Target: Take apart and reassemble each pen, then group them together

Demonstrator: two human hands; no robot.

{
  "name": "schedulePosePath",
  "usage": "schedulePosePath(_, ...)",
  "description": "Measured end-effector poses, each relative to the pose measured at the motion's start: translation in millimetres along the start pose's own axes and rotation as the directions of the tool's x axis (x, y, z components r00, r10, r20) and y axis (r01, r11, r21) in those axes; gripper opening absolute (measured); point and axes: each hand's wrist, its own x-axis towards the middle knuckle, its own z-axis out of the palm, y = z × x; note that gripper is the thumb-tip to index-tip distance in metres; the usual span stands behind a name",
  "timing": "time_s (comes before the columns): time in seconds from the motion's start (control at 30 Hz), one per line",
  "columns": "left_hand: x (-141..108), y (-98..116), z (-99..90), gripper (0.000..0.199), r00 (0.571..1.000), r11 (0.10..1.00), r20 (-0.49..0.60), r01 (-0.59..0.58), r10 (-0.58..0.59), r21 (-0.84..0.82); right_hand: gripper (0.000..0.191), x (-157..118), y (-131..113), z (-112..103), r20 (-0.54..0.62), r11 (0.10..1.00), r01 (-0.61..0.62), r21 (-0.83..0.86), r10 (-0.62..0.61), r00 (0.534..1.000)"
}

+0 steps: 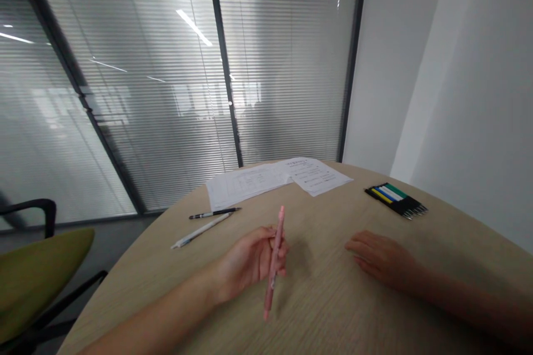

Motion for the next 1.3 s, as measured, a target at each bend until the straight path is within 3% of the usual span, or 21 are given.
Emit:
schedulePosePath(0.07, 0.5, 1.4, -0.1, 0.009, 1.000, 0.999, -0.013, -0.023, 0.022, -0.044, 0.028, 0.1, -4.0, 0.9, 0.028, 0.999, -0.020, 0.035, 0.019, 0.999)
schedulePosePath(0.13, 0.9, 4.8, -0.9, 0.013, 0.998, 0.997, -0.036, -0.055, 0.053, -0.063, 0.027, -0.6, -0.8, 1.7, 0.024, 0.992, -0.113, 0.058, 0.111, 0.994)
schedulePosePath(0.23, 1.4, 12.1, -4.6, 0.035, 0.995, 0.995, -0.060, -0.078, 0.074, -0.061, 0.027, -1.9, 7.0, 4.5, 0.021, 0.971, -0.217, 0.099, 0.216, 0.976)
schedulePosePath(0.4, 0.6, 22.7, -15.3, 0.061, 0.992, 0.992, -0.050, -0.121, 0.119, -0.045, 0.028, -3.9, 9.3, 9.7, 0.017, 0.979, -0.175, 0.102, 0.174, 0.985)
schedulePosePath(0.83, -1.6, 28.7, -14.3, 0.055, 0.988, 0.984, -0.094, -0.130, 0.119, -0.126, 0.030, -4.4, 8.9, 7.7, 0.035, 0.986, -0.159, 0.051, 0.157, 0.987)
schedulePosePath(1.07, -1.2, 22.0, -10.8, 0.054, 0.990, 0.967, -0.024, -0.142, 0.140, -0.211, 0.028, -5.7, 10.1, 11.6, -0.007, 0.992, -0.123, -0.006, 0.123, 0.992)
schedulePosePath(1.13, -1.4, 18.1, -8.1, 0.053, 0.989, 0.959, -0.005, -0.144, 0.147, -0.246, 0.028, -4.6, 6.6, 8.3, -0.043, 0.998, -0.044, -0.035, 0.043, 0.998)
schedulePosePath(1.2, -1.7, 13.3, -4.1, 0.053, 0.987, 0.946, 0.014, -0.150, 0.160, -0.287, 0.028, -1.6, -1.5, 2.0, -0.080, 0.990, 0.129, -0.064, -0.133, 0.988)
schedulePosePath(1.3, -2.4, 3.9, 3.9, 0.054, 0.985, 0.928, 0.048, -0.140, 0.166, -0.347, 0.026, 7.8, -24.9, -10.4, -0.104, 0.910, 0.398, -0.115, -0.410, 0.906)
